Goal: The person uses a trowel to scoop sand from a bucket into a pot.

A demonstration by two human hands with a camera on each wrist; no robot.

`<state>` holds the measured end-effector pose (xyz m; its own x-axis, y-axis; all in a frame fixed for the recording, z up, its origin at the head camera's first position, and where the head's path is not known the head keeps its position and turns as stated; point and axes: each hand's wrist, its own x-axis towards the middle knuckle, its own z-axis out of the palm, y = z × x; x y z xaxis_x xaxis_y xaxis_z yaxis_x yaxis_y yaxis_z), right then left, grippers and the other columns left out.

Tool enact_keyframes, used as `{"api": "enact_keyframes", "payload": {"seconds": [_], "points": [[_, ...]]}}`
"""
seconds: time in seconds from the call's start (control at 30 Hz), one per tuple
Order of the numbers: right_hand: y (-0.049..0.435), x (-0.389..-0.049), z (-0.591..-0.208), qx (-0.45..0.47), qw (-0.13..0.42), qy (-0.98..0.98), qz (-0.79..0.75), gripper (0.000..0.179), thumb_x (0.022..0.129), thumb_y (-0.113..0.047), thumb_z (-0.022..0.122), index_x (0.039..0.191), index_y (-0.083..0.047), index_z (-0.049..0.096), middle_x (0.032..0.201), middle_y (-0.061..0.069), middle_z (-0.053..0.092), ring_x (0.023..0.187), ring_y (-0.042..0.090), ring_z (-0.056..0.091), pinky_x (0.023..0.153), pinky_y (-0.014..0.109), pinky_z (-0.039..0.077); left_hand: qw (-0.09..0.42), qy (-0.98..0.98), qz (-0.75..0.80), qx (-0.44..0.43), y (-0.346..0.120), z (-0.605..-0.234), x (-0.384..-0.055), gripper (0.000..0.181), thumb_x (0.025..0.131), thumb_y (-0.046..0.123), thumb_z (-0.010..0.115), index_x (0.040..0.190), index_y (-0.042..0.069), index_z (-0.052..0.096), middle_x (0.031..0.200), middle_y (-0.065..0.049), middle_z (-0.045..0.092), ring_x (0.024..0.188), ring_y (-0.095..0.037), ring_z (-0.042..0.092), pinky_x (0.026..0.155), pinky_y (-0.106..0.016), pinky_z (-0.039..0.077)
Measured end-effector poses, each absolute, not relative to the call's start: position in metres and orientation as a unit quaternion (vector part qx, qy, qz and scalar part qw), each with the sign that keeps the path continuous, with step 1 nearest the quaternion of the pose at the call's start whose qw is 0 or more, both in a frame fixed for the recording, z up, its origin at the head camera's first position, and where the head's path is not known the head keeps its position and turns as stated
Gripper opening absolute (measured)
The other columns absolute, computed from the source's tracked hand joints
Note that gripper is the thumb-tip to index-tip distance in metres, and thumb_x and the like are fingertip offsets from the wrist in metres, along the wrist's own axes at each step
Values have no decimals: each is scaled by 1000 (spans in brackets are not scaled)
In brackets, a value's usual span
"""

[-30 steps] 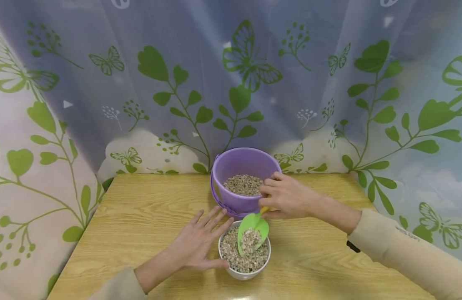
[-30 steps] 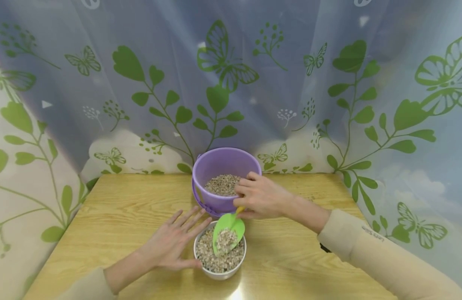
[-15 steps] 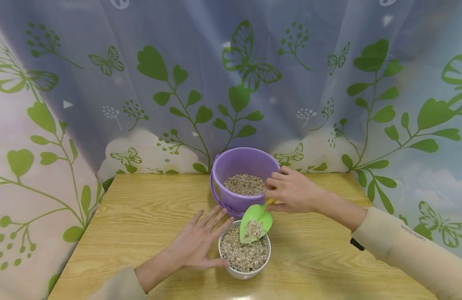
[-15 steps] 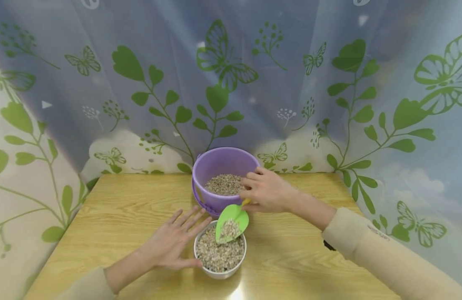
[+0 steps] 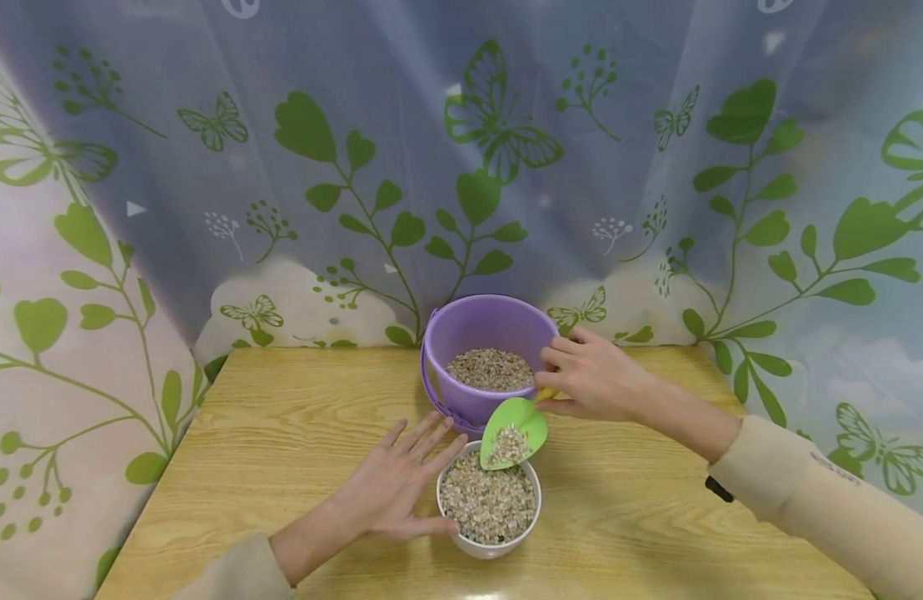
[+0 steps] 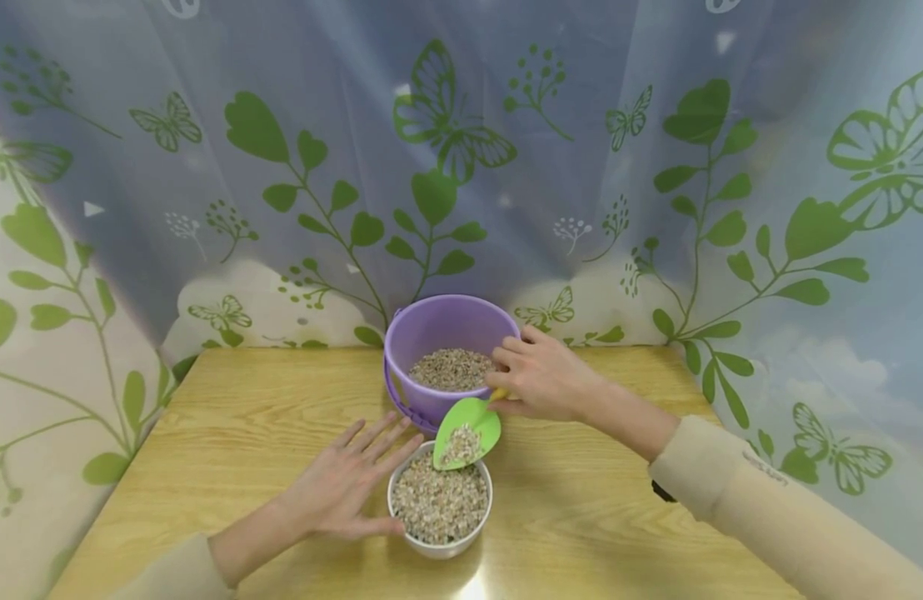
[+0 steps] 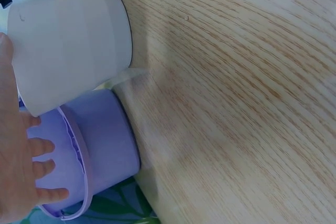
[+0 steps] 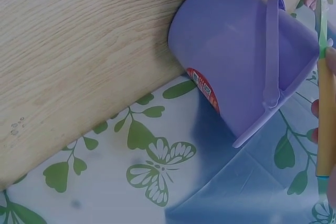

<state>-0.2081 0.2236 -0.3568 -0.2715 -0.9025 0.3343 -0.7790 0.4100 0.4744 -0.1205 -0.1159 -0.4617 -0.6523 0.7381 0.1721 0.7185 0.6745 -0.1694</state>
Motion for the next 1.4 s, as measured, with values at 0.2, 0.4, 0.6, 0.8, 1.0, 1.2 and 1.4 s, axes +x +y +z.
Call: {"api": "enact_keyframes", "payload": {"seconds": [0.2,0.4,0.6,0.8,1.0,1.2,1.4], "points": [[227,-203,-360,521,295,-794,-105,36,83,-56,85,86,-25,67,80,-5,58,74,14,50,73,32,40,114,-907,41,-402,-116,-462,-120,106,89,91,44,167,20,33,172,-15,36,160,-36,35,124,-61,41],[234,-201,-364,515,297,-798,-100,36,81,-55,86,88,-24,69,82,-5,61,78,17,55,74,33,42,115,-906,34,-405,-116,-460,-120,105,88,90,46,165,20,37,171,-15,36,160,-37,36,123,-61,42],[238,-199,-363,504,295,-805,-101,34,82,-55,86,90,-26,71,84,-5,64,80,17,58,74,33,42,120,-905,38,-407,-116,-459,-121,104,88,91,46,164,21,39,171,-16,37,159,-37,37,122,-61,43],[237,-197,-363,500,303,-803,-112,36,81,-56,85,90,-25,71,85,-5,65,79,16,57,73,32,42,122,-904,35,-409,-116,-461,-121,104,88,91,45,164,20,40,170,-16,38,159,-37,38,121,-61,44],[236,-195,-364,493,316,-799,-138,39,82,-60,83,94,-25,72,92,-3,70,84,19,61,76,33,45,127,-903,37,-408,-116,-463,-121,105,87,92,46,164,21,40,170,-15,38,159,-37,38,121,-60,45],[233,-191,-364,493,331,-792,-144,39,85,-60,80,94,-24,70,96,-1,72,86,20,61,76,34,46,127,-904,41,-407,-116,-463,-121,105,87,92,45,164,22,39,171,-15,38,159,-37,38,121,-60,45],[231,-190,-363,498,352,-780,-142,38,87,-59,76,90,-22,67,91,-1,67,82,20,58,74,34,45,128,-904,43,-406,-116,-463,-121,105,87,93,44,165,22,38,171,-15,38,159,-36,38,121,-60,45]]}}
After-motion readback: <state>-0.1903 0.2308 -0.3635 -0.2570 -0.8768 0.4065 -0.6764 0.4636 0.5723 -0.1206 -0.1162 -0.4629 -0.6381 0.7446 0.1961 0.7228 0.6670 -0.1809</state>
